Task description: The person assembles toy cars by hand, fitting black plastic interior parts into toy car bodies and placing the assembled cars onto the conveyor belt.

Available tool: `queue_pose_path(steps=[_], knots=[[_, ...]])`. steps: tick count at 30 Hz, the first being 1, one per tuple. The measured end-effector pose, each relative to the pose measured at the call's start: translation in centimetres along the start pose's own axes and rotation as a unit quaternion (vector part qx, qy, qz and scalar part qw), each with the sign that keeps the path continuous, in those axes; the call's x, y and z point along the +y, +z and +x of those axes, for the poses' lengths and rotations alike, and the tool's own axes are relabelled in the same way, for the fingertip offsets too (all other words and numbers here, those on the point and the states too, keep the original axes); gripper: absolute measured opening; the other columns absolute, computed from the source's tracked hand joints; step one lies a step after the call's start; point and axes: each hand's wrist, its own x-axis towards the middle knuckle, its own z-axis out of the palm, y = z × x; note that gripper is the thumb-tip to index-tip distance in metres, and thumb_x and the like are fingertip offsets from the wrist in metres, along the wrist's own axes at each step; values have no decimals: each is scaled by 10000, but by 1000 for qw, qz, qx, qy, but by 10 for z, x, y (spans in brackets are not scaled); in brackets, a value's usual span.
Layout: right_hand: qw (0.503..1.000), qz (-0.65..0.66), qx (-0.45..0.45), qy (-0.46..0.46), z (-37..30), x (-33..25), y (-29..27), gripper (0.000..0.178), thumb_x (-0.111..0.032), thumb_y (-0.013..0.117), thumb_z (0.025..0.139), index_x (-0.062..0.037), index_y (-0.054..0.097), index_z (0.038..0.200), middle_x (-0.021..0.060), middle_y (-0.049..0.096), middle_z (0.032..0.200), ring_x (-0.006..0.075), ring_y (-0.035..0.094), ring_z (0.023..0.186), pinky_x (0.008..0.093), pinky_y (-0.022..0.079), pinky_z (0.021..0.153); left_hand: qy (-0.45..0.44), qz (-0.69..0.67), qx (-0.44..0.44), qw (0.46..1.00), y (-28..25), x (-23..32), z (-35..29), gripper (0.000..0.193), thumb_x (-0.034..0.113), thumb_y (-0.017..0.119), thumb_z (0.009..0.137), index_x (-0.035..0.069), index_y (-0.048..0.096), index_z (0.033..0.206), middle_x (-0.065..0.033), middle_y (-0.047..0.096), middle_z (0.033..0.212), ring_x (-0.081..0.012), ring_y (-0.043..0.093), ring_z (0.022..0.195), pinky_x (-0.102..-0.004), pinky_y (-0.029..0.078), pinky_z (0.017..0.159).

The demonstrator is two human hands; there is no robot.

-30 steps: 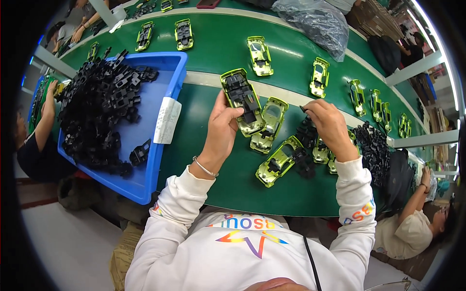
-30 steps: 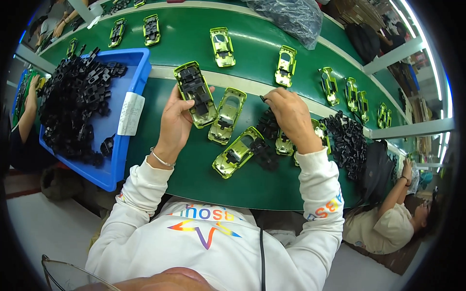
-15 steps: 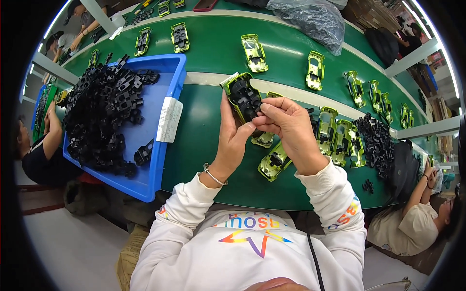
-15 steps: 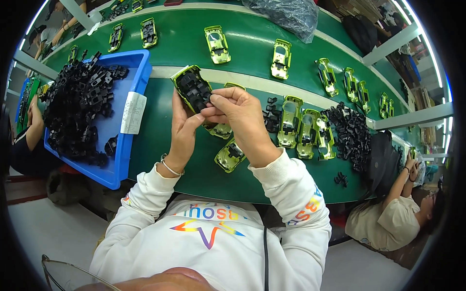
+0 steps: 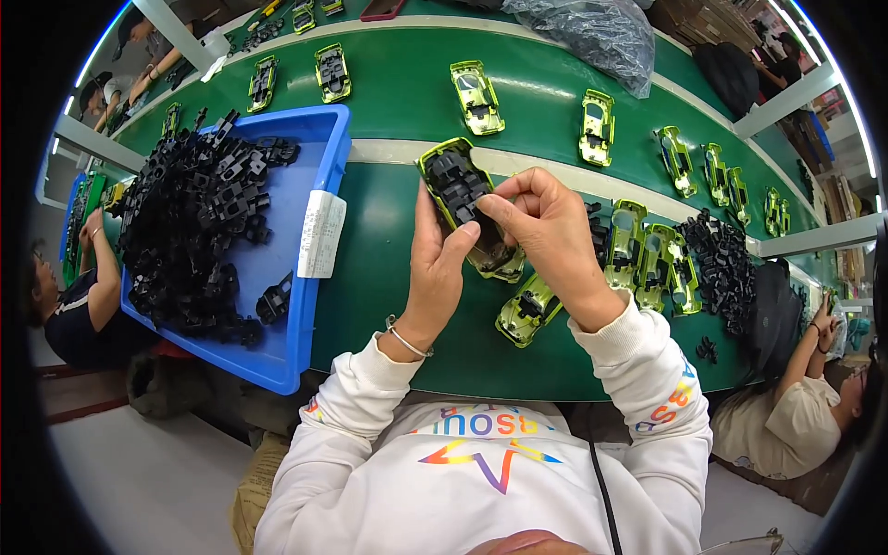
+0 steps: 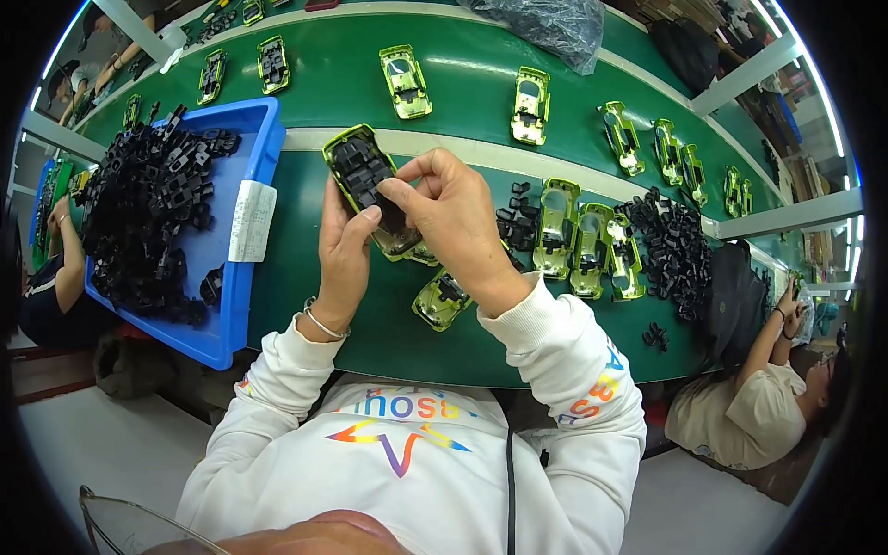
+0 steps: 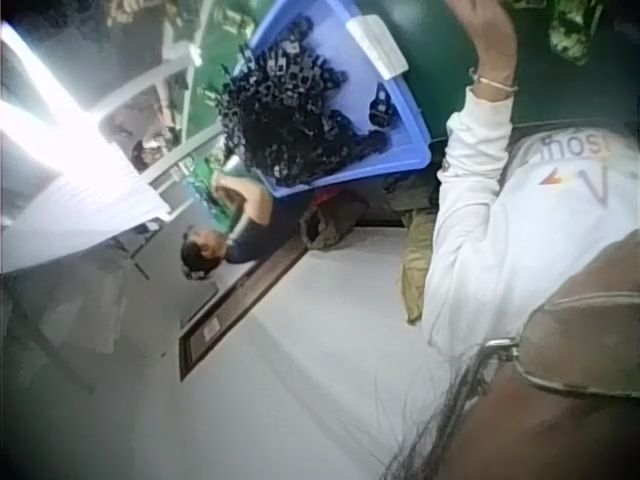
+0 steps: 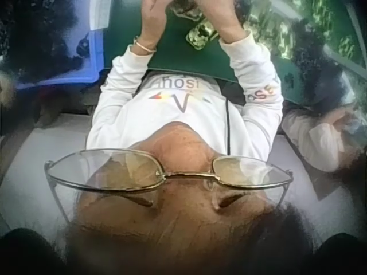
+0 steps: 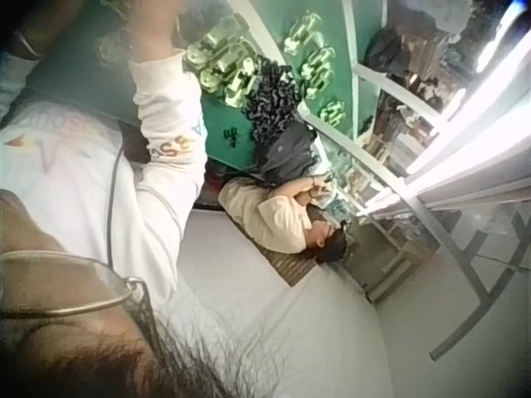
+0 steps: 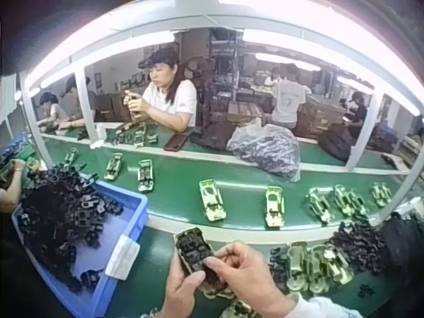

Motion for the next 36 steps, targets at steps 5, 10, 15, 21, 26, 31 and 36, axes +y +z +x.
queue_pose_path(steps=[5,10,15,21,26,31,36], knots=[[985,-133,51,-96,2,11,-2,323,-233,773,855,4,667,1048,33,656,834,102,599,721,278,499,647,-46,-52,9,998,-2,-4,-1,673,63,497,957,-30,183,1546,-120,494,1366,-155,518,1207,-299,408,1055],[999,-38,-3,-22,1,15,-3,387,-261,771,854,20,668,1099,57,650,895,134,606,782,298,515,712,-73,-74,22,994,0,3,-1,562,44,471,937,-13,315,1474,-86,538,1275,-123,535,1132,-280,433,1011],[1000,-4,-12,15,4,14,-1,391,-246,766,858,45,660,1097,77,652,875,135,613,792,292,517,681,-103,-79,48,990,8,9,3,469,34,452,916,12,411,1383,-48,571,1158,-99,550,1019,-280,471,939],[996,-42,-34,76,13,0,-7,434,-263,763,871,49,642,1147,104,656,972,139,625,832,298,524,688,-122,-47,59,990,1,9,22,474,13,431,877,-24,457,1349,-129,614,1224,-175,622,1061,-329,498,978],[998,-17,-22,-51,17,14,-31,466,-263,746,895,26,618,1239,95,569,1254,153,626,907,294,522,807,-136,-125,117,976,-27,-5,87,529,20,466,793,-34,441,1319,-112,608,1071,-183,626,923,-308,560,817],[999,-44,-11,-9,-1,9,-70,275,-167,702,914,-15,686,1143,13,608,1010,74,559,802,233,454,714,-31,25,304,952,-81,-62,197,441,53,522,781,-52,524,1209,-109,611,951,-190,582,778,-310,508,718],[987,-146,-23,-63,-30,3,-93,146,-97,685,907,-23,720,1028,52,632,967,109,580,779,240,467,688,-26,261,289,920,-135,-106,280,297,83,555,793,-87,631,1024,-158,640,858,-220,545,719,-349,466,691]])
